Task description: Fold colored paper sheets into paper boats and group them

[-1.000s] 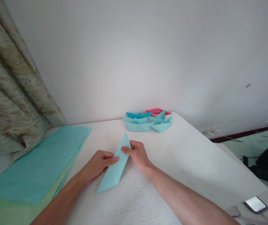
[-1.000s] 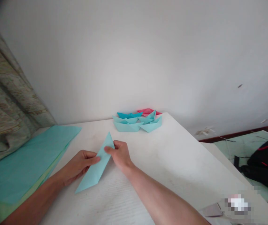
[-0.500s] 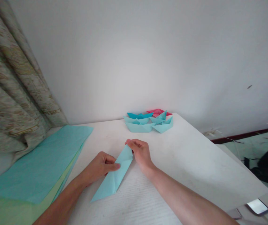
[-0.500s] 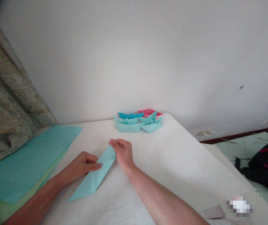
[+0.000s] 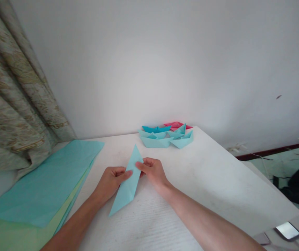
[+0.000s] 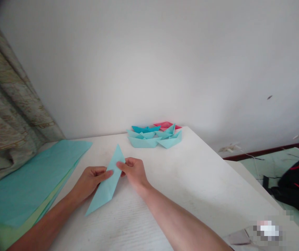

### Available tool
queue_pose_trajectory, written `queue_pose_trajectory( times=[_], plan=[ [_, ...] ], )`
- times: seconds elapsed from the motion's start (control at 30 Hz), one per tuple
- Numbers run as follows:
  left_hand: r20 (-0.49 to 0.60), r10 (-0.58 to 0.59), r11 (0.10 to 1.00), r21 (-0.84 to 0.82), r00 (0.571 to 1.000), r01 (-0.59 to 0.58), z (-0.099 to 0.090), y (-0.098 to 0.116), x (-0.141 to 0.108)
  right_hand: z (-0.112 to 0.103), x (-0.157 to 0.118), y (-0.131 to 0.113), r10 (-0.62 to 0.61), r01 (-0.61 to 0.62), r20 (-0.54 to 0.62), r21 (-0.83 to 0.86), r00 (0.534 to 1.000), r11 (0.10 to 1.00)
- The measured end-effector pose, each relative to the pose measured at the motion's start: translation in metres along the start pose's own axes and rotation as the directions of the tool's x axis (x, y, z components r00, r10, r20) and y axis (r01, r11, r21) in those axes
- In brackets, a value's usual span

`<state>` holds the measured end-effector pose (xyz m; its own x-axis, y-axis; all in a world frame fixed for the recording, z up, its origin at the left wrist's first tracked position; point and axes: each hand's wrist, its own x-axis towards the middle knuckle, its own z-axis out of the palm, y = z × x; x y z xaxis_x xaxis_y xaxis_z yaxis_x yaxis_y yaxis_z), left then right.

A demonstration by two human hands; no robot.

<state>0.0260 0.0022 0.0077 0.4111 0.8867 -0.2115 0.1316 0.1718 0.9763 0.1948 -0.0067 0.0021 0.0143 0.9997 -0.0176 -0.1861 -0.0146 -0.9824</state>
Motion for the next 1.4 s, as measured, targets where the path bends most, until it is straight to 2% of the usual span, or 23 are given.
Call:
queue_pose_trajectory(
  times=[0.13,0.37,0.47,0.67,0.8,0.83,0.9,0.97,1.03,1.17,1.33,1.4],
  plan=[
    [-0.002,0.019,1.000,-0.014,1.000,-0.019,0.000,0.002,-0.001,0.002,-0.002,-0.002,0.014,-0.014,0.014,-0.019,1.000,1.000],
    [0.107,0.026,1.000,-0.006,0.994,-0.026,0.001,0.000,0.000,0.002,-0.007,-0.006,-0.062,0.059,-0.023,-0.121,0.998,0.991],
    [0.093,0.059,0.998,0.012,0.994,-0.061,0.001,-0.001,-0.001,0.002,-0.008,-0.006,-0.088,0.087,-0.003,-0.116,0.996,0.989],
    [0.029,0.095,0.995,-0.036,0.995,-0.094,0.000,-0.004,0.000,0.005,-0.013,-0.008,-0.053,0.063,0.135,-0.066,0.989,0.996],
    [0.085,0.106,0.993,0.036,0.991,-0.109,0.001,-0.002,-0.001,0.006,-0.013,-0.005,-0.041,0.051,0.085,-0.123,0.996,0.991],
    [0.074,0.120,0.990,0.070,0.990,-0.125,0.001,-0.001,-0.001,0.006,-0.013,-0.004,-0.041,0.052,0.082,-0.139,0.996,0.989],
    [-0.015,0.176,0.971,0.168,0.984,-0.171,0.002,0.000,-0.002,0.006,-0.012,-0.002,-0.039,0.060,0.134,-0.157,0.990,0.986],
    [-0.137,0.263,0.935,0.280,0.955,-0.217,0.004,0.001,-0.003,0.006,-0.012,-0.002,-0.011,0.056,0.236,-0.182,0.972,0.982],
    [-0.210,0.336,0.898,0.365,0.918,-0.246,0.006,0.001,-0.004,0.005,-0.013,-0.003,0.031,0.041,0.316,-0.217,0.948,0.975],
    [-0.238,0.396,0.865,0.421,0.887,-0.273,0.010,0.002,-0.007,0.006,-0.017,-0.006,0.073,0.012,0.386,-0.212,0.920,0.977],
    [-0.332,0.377,0.884,0.407,0.865,-0.229,0.013,0.004,-0.009,0.007,-0.022,-0.005,0.186,-0.076,0.507,-0.231,0.841,0.970],
    [-0.329,0.378,0.883,0.408,0.866,-0.230,0.013,0.004,-0.008,0.007,-0.024,-0.005,0.193,-0.077,0.506,-0.241,0.841,0.967]
  ],
)
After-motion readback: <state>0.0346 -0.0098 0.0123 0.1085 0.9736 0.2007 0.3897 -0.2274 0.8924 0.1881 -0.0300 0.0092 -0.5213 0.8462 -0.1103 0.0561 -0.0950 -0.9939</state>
